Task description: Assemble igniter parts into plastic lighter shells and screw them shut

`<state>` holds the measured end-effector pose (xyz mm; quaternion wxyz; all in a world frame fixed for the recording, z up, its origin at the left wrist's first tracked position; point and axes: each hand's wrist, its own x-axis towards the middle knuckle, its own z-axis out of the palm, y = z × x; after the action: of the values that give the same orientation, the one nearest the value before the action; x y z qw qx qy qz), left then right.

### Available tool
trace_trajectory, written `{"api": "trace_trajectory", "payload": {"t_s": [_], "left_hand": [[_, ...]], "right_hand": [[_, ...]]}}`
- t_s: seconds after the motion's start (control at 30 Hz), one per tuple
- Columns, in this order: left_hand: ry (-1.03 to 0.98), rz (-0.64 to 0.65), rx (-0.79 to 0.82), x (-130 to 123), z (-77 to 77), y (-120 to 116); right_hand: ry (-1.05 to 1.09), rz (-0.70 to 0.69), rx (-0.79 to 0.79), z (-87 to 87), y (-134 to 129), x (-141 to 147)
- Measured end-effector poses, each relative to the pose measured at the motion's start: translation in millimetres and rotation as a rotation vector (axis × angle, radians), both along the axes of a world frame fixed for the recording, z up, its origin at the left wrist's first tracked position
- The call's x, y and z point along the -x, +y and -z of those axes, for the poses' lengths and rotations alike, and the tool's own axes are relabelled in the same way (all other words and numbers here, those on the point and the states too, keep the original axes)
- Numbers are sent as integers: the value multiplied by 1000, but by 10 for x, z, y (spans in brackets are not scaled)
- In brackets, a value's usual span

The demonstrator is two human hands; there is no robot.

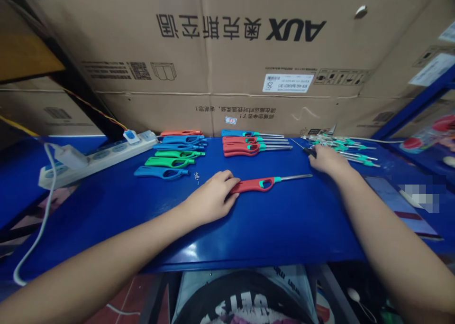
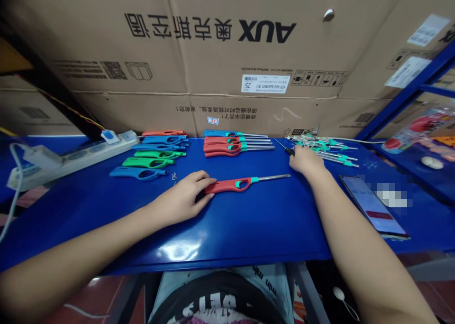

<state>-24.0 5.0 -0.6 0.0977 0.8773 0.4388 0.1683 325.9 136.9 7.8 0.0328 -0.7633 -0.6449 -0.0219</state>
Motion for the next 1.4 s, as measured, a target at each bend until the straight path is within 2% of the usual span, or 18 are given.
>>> {"api": "trace_trajectory", "payload": {"t_s": [0.03,0.1,0.17,0.23,0.27,0.3,0.33,0.4,0.5,0.57,0.73,0.8,0.87,0.93,1.03,1.17,1.3,1.4], "left_hand": [[16,-3,-2,-11,-5,-18],[61,-15,2,-36,-24,-54],[102,-24,8,-64,-48,-91],[127,-23,7,-94,-70,-127],[137,-22,4,-110,-78,-144],[148,-19,2,-125,-84,-161],[160,-13,1,-139,-88,-176],[189,12,-3,-163,-92,-205],[230,50,-30,-178,-94,-233],[234,63,-55,-175,-91,-241],[182,80,-81,-141,-77,-238],[180,77,-75,-133,-79,-239],[176,71,-62,-128,-82,-242],[151,66,-44,-126,-77,-244],[77,81,-15,-123,-35,-231],[-63,151,17,-122,80,-174],[-182,169,51,-138,163,-113],[-296,113,95,-158,165,-89]], "right_hand": [[9,-18,0,-17,5,-9],[48,-80,-131,-85,-17,22],[166,-166,-415,-175,-85,132],[379,-258,-714,-251,-200,333],[516,-297,-797,-271,-273,465],[680,-336,-798,-276,-355,610],[862,-365,-720,-267,-442,765],[1104,-469,-451,-212,-613,1068],[1080,-776,-218,-100,-790,1424],[1039,-901,-118,-37,-826,1570],[1013,-964,-53,56,-779,1732],[1038,-956,-62,69,-776,1754],[1115,-892,-75,61,-789,1757],[1264,-739,-67,26,-803,1743],[1605,-471,-61,-69,-795,1688],[1993,-270,-89,-225,-721,1556],[2076,-117,-82,-304,-638,1418],[2106,-59,-67,-301,-606,1361]]}}
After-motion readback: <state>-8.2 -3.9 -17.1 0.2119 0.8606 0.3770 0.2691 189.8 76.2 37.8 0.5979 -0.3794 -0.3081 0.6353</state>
